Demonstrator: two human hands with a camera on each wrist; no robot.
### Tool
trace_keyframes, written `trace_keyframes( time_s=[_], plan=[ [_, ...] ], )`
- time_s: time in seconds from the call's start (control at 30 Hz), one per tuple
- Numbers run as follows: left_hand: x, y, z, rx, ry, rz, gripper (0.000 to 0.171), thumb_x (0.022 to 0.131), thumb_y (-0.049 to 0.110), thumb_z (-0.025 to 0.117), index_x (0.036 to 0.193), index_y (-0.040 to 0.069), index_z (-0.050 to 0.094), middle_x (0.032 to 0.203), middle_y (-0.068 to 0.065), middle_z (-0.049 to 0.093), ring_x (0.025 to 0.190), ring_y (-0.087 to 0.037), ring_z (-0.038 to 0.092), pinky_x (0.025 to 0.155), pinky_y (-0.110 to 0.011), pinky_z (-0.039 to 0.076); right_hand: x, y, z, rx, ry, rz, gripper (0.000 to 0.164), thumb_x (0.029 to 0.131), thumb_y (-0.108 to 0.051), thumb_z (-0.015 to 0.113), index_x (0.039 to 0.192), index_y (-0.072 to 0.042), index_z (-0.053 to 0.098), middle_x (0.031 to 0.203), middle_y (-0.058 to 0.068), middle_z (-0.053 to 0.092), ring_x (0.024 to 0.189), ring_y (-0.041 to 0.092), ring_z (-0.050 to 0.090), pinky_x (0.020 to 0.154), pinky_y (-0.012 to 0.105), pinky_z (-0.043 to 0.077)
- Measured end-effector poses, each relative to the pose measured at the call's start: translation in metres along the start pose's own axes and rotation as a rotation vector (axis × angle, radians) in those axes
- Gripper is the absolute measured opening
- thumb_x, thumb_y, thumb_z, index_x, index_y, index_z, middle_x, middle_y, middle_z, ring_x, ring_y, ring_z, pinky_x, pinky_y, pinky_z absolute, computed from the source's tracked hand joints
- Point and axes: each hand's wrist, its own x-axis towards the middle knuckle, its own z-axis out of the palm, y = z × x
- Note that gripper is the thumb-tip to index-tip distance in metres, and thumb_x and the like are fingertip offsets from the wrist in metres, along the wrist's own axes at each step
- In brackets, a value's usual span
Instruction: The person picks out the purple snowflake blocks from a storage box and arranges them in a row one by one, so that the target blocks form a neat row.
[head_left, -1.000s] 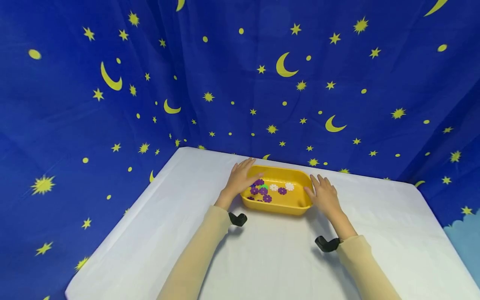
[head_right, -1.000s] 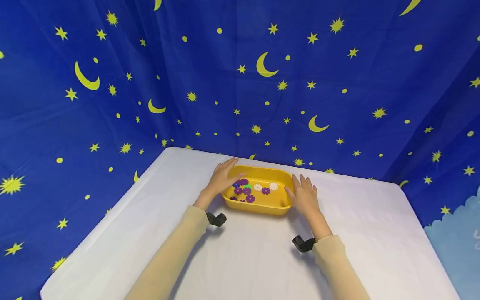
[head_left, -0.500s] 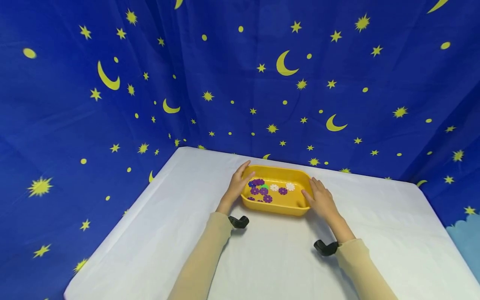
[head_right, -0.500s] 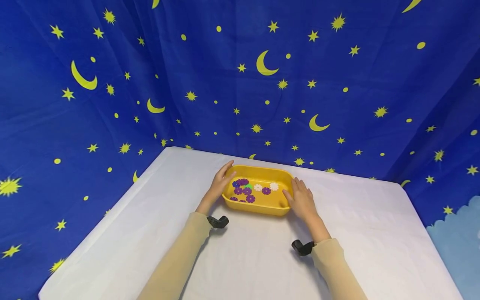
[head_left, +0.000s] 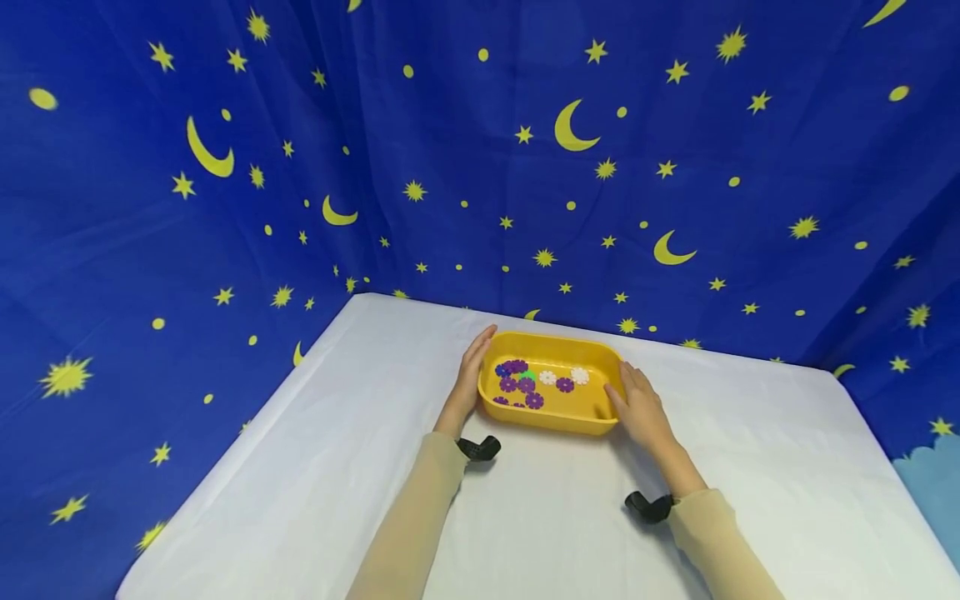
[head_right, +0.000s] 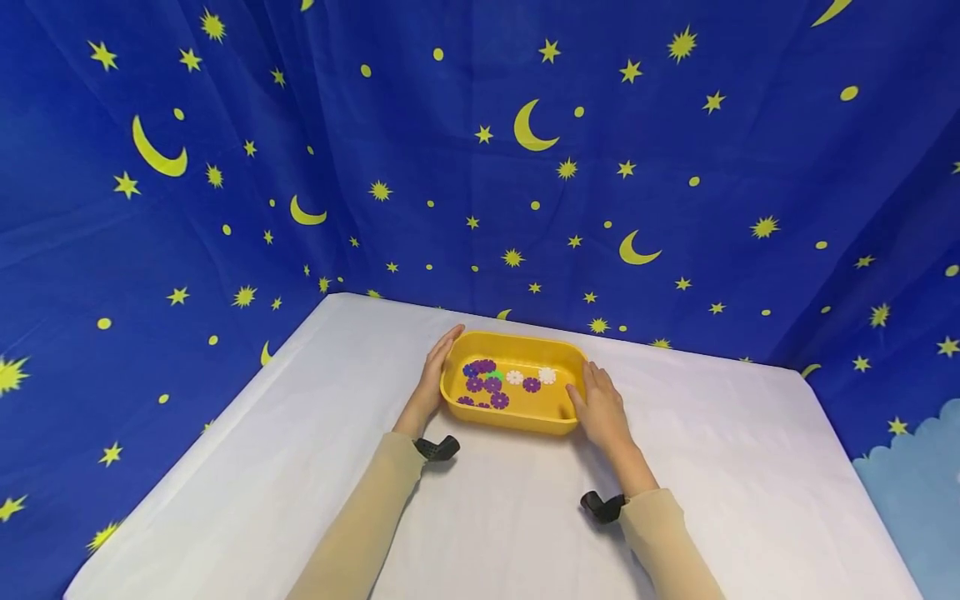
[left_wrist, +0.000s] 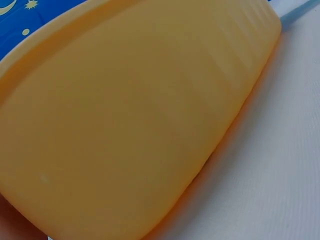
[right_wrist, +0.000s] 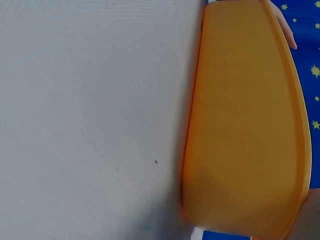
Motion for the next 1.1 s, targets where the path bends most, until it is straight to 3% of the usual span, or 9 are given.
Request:
trace_keyframes(
  time_s=[0.2,0.37,0.53,0.7,0.87,1.1],
  plan=[
    [-0.006,-0.01,0.0,-0.112,-0.031,-0.055,0.058,0.097,0.043,0.034,0.15,0.02,0.029,0.158,0.003,0.027,0.148,-0.019,0.019,0.122,-0.042,0.012,-0.005,0.002,0.008,0.069,0.031,0.017,0.061,0.101,-0.027,0.038,0.147,0.008,0.019,0.15,0.031,0.027,0.14,0.047,0.023,0.116,0.058,0.018],
    [-0.008,-0.014,-0.001,-0.124,-0.044,-0.079,0.058,0.096,0.024,0.03,0.153,0.021,0.021,0.161,0.001,0.016,0.149,-0.021,0.011,0.123,-0.044,0.005,-0.007,0.0,0.01,0.098,0.051,0.018,0.06,0.101,-0.026,0.037,0.148,0.008,0.018,0.149,0.032,0.029,0.139,0.046,0.026,0.117,0.055,0.019],
    [-0.007,-0.014,0.0,-0.137,-0.041,-0.096,0.061,0.093,0.013,0.032,0.152,0.022,0.023,0.161,0.001,0.016,0.149,-0.021,0.011,0.123,-0.043,0.008,-0.007,0.0,0.009,0.102,0.07,0.015,0.06,0.101,-0.024,0.04,0.147,0.009,0.02,0.147,0.033,0.031,0.137,0.048,0.029,0.115,0.056,0.021],
    [-0.007,-0.014,-0.003,-0.116,-0.015,-0.099,0.059,0.091,0.012,0.034,0.149,0.024,0.031,0.159,0.001,0.023,0.147,-0.023,0.019,0.122,-0.044,0.015,-0.006,-0.003,0.007,0.056,0.08,-0.005,0.061,0.099,-0.025,0.045,0.144,0.011,0.027,0.147,0.032,0.031,0.137,0.048,0.028,0.114,0.058,0.021],
    [-0.006,-0.014,-0.006,-0.099,-0.02,-0.062,0.06,0.089,0.013,0.035,0.149,0.018,0.032,0.158,-0.001,0.025,0.147,-0.024,0.02,0.122,-0.046,0.014,0.001,-0.01,0.007,0.039,0.119,-0.024,0.06,0.096,-0.024,0.05,0.141,0.012,0.034,0.146,0.032,0.031,0.137,0.047,0.026,0.114,0.06,0.021],
    [-0.003,-0.014,-0.003,-0.088,-0.045,-0.061,0.059,0.091,0.013,0.036,0.149,0.018,0.031,0.158,0.001,0.024,0.148,-0.021,0.017,0.122,-0.045,0.012,0.012,-0.023,0.011,0.042,0.233,-0.14,0.055,0.089,-0.016,0.06,0.132,0.015,0.044,0.141,0.032,0.039,0.134,0.047,0.032,0.114,0.056,0.024]
  ],
)
